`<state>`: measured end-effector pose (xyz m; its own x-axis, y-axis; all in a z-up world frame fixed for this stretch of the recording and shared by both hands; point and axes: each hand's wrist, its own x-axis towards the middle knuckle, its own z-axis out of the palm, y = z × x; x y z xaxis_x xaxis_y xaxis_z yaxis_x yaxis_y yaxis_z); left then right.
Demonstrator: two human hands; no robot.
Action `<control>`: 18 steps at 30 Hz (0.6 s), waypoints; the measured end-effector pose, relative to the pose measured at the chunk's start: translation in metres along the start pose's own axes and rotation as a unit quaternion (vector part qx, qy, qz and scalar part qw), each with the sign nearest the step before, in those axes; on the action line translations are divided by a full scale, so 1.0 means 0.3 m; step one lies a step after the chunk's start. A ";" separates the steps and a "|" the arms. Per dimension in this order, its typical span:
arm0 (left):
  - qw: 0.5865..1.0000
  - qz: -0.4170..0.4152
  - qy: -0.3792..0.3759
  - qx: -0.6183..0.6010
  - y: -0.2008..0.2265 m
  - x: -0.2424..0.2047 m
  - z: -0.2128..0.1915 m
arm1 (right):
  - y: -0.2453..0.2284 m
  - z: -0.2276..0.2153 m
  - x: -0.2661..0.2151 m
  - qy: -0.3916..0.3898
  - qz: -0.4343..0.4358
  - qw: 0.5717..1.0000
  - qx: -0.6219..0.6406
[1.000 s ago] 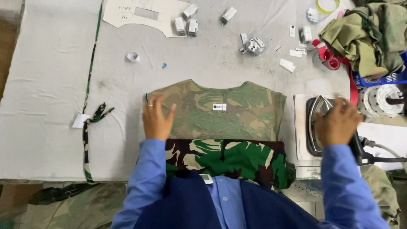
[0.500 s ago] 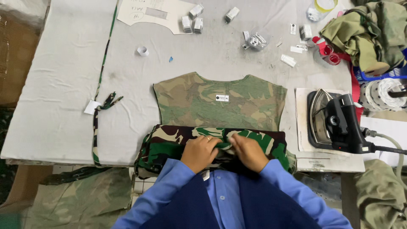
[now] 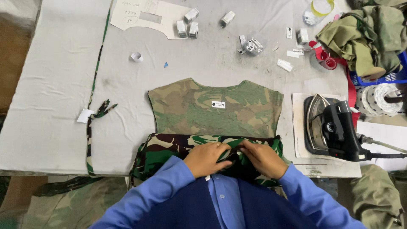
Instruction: The person places small white labels on the back neck area of a camouflage-patterned shirt and uses a steam iron to press them onto the fabric. The person repeatedly smooths the shirt, positions the labels, and irons the area to secure them.
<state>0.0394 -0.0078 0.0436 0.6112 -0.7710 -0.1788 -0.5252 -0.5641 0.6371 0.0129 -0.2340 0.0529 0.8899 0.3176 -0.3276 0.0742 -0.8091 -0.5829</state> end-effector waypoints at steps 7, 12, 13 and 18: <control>0.981 -0.140 0.077 0.112 -0.124 -0.082 0.003 | 0.116 -0.025 -0.081 0.093 -0.031 0.980 -0.175; 0.964 -0.203 -0.160 0.055 -0.111 -0.231 -0.120 | 0.051 -0.069 -0.143 0.056 -0.019 0.998 0.025; 0.964 -0.206 -0.162 0.050 -0.059 -0.220 -0.164 | 0.079 -0.035 -0.142 0.051 -0.019 0.998 0.026; 0.994 0.000 0.108 -0.004 0.022 -0.100 -0.106 | 0.059 0.035 -0.104 0.147 -0.116 0.982 -0.002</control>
<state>0.0363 0.0211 0.0770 0.7243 -0.6894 -0.0139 -0.5214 -0.5608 0.6432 -0.0181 -0.2531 0.0450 0.9406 0.3368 0.0433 0.2911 -0.7341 -0.6135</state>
